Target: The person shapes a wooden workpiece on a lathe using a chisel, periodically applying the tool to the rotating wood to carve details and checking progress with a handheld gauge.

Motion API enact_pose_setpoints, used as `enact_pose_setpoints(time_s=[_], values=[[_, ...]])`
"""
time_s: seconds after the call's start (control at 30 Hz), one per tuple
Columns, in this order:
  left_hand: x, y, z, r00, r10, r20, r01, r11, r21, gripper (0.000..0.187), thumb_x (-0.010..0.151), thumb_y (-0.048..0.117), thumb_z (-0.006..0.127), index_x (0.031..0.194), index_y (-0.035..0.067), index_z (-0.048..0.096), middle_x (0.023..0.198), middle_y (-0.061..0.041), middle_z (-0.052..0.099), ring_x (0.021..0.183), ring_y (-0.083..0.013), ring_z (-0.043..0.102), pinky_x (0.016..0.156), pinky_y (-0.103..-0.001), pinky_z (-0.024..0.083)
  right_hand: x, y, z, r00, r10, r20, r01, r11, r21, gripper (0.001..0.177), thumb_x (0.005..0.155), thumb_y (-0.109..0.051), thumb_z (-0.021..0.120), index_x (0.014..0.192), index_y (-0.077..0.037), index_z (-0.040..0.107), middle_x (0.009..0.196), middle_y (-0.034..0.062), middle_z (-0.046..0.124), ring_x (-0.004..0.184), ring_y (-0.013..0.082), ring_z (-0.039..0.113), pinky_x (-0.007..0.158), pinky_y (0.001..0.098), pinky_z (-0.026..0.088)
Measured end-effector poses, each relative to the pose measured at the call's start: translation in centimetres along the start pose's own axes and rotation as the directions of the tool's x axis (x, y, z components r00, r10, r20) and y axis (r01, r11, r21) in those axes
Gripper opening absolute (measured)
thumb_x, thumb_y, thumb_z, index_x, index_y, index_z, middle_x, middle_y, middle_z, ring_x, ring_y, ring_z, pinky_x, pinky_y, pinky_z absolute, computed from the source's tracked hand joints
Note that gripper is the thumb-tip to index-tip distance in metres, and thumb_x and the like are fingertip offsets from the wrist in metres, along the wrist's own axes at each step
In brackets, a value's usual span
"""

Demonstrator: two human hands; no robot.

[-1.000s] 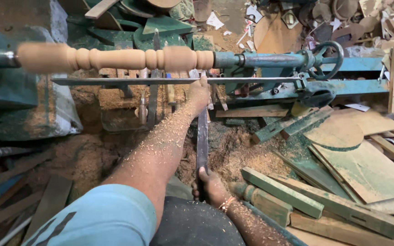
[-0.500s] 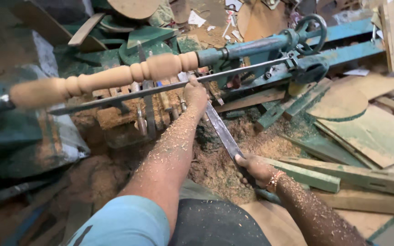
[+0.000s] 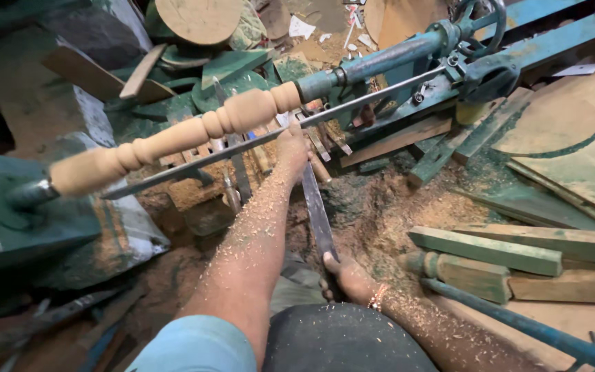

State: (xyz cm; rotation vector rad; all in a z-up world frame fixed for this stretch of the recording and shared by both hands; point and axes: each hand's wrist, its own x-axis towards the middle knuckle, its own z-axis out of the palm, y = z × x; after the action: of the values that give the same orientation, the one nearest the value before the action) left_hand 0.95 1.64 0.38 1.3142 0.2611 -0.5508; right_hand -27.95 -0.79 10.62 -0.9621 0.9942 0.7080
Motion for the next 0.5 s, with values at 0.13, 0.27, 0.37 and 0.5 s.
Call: enact_pose_setpoints(time_s=[0.13, 0.27, 0.37, 0.5], values=[[-0.3, -0.3, 0.2, 0.996, 0.082, -0.015, -0.082, 0.996, 0.035, 0.053, 0.108, 0.050, 0.037, 0.086, 0.006, 0.057, 0.059, -0.002, 0.051, 0.045, -0.0153, 0.049, 0.042, -0.034, 0.042, -1.1, -1.4, -1.1, 0.999, -0.026, -0.036, 0.021, 0.990, -0.141, 0.032, 0.102, -0.042, 0.048, 0.097, -0.011, 0.045, 0.066, 0.0042, 0.054, 0.049, 0.0178, 0.051, 0.044, 0.0342, 0.046], [0.1, -0.8, 1.3, 0.991, 0.085, -0.100, -0.085, 0.996, 0.014, 0.053, 0.108, 0.046, 0.035, 0.082, 0.005, 0.056, 0.057, -0.003, 0.051, 0.042, -0.0178, 0.050, 0.041, -0.035, 0.043, -2.0, -3.5, -4.5, 0.999, -0.025, 0.043, 0.036, 0.959, -0.281, 0.037, 0.103, -0.044, 0.048, 0.092, -0.009, 0.046, 0.066, 0.0016, 0.053, 0.049, 0.0134, 0.049, 0.045, 0.0294, 0.048], [0.4, -0.9, 2.3, 0.989, 0.071, -0.130, -0.087, 0.989, -0.121, 0.055, 0.110, 0.044, 0.035, 0.083, 0.002, 0.058, 0.057, -0.004, 0.051, 0.043, -0.0182, 0.048, 0.040, -0.035, 0.040, -2.6, -5.0, -7.0, 0.999, -0.012, 0.042, 0.025, 0.945, -0.327, 0.038, 0.103, -0.044, 0.050, 0.089, -0.009, 0.047, 0.066, 0.0008, 0.053, 0.049, 0.0121, 0.048, 0.044, 0.0282, 0.046], [0.3, -1.0, 3.1, 0.965, 0.142, -0.220, -0.134, 0.990, 0.052, 0.060, 0.107, 0.046, 0.033, 0.083, -0.001, 0.061, 0.056, -0.006, 0.057, 0.042, -0.0208, 0.056, 0.041, -0.036, 0.048, -3.1, -6.7, -9.5, 0.999, -0.048, 0.019, 0.051, 0.906, -0.420, 0.037, 0.103, -0.044, 0.049, 0.089, -0.010, 0.050, 0.064, 0.0007, 0.053, 0.047, 0.0117, 0.049, 0.042, 0.0278, 0.045]])
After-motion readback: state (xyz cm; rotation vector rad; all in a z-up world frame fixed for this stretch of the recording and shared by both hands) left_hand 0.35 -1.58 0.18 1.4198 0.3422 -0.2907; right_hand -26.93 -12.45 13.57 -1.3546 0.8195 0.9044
